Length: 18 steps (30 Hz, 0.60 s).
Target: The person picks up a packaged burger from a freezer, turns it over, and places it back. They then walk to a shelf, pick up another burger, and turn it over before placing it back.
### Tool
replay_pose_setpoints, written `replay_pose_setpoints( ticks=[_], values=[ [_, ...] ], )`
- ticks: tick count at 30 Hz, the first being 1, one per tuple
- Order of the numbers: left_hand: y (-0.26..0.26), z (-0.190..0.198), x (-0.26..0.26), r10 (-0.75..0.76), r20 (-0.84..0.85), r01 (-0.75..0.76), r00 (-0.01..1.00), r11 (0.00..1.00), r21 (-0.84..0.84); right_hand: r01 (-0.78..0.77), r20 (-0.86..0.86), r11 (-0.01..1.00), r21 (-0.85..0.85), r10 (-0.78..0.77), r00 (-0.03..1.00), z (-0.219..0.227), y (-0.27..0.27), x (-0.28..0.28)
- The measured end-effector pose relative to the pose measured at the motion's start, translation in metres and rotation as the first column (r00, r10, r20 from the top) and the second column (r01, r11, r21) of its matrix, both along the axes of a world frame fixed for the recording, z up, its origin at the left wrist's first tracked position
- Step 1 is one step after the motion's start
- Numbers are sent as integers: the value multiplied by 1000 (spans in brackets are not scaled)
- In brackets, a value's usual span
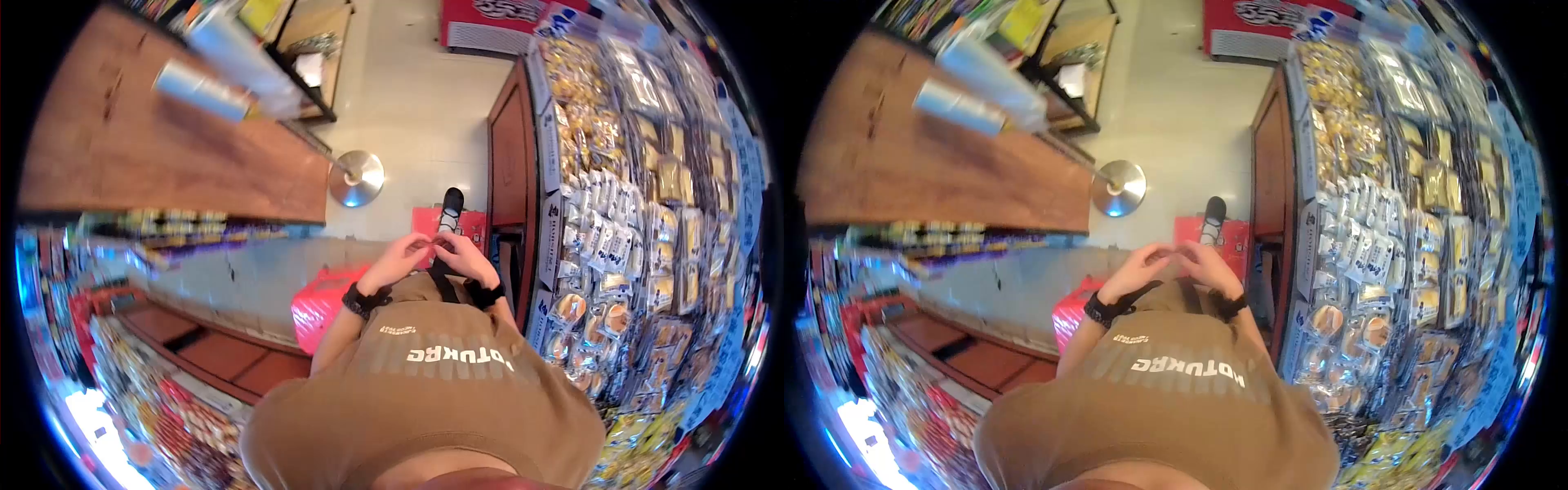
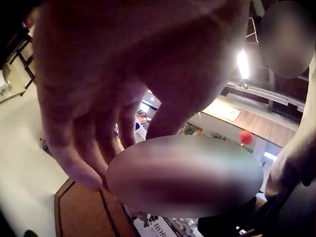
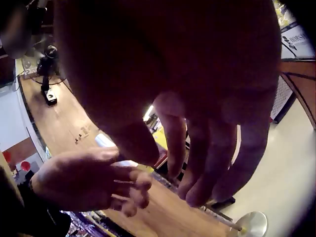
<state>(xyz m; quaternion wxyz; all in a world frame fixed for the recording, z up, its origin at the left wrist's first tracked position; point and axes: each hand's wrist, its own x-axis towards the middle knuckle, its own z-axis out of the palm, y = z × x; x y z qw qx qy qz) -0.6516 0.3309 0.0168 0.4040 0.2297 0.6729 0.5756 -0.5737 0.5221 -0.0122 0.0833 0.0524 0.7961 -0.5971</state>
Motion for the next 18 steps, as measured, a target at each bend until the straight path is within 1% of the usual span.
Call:
replay_pose_setpoints(
  ticks=[1, 2, 3, 4, 5, 6, 7, 8, 9, 10, 11, 13, 15, 17, 18],
  values=[
    [11, 4, -14, 29, -29, -30, 999, 999, -31, 5, 8, 1000, -6, -5, 1000, -1, 14, -14],
    [19, -8, -28, 13, -62, -18, 998, 997, -74, 18, 11, 1000, -10, -18, 1000, 0, 30, -28],
    [34, -2, -42, -16, -66, 10, 998, 996, -89, 22, 7, 1000, -11, -22, 1000, 5, 49, -47],
    [44, 6, -54, 17, -94, -31, 995, 988, -153, 27, 28, 996, 81, -29, 999, 4, 66, -64],
    [53, 14, -69, 46, -127, -74, 991, 973, -219, 47, -35, 994, 97, -44, 998, 1, 84, -82],
    [65, 18, -82, 85, -108, -104, 991, 977, -184, 75, -43, 995, 72, -72, 996, 5, 99, -94],
    [79, 23, -96, 63, -119, -86, 991, 976, -200, 98, -50, 994, 54, -95, 994, 15, 116, -107],
    [93, 26, -108, 72, -100, -89, 992, 979, -181, 127, -17, 992, -7, -127, 992, 23, 134, -119],
    [103, 27, -114, 83, -72, -94, 994, 982, -167, 140, -11, 990, -24, -140, 990, 17, 149, -131],
    [117, 36, -126, -12, -211, -33, 977, 977, -210, 198, -109, 980, 15, -196, 975, 7, 163, -140],
    [128, 43, -132, -33, -247, -28, 968, 970, -241, 259, -195, 965, 47, -246, 949, -5, 171, -144],
    [144, 34, -144, -8, -274, -50, 962, 978, -204, 281, -177, 960, 21, -273, 946, -1, 193, -150],
    [163, 35, -151, 41, -132, -63, 990, 984, -168, 278, -60, 959, 61, -275, 960, 1, 212, -154],
    [182, 39, -158, -2, -92, -15, 996, 983, -180, 280, -10, 957, 76, -280, 960, -2, 225, -161],
    [191, 37, -162, -46, -106, 24, 993, 979, -201, 337, -45, 940, 56, -335, 941, -4, 228, -166]
  ],
)
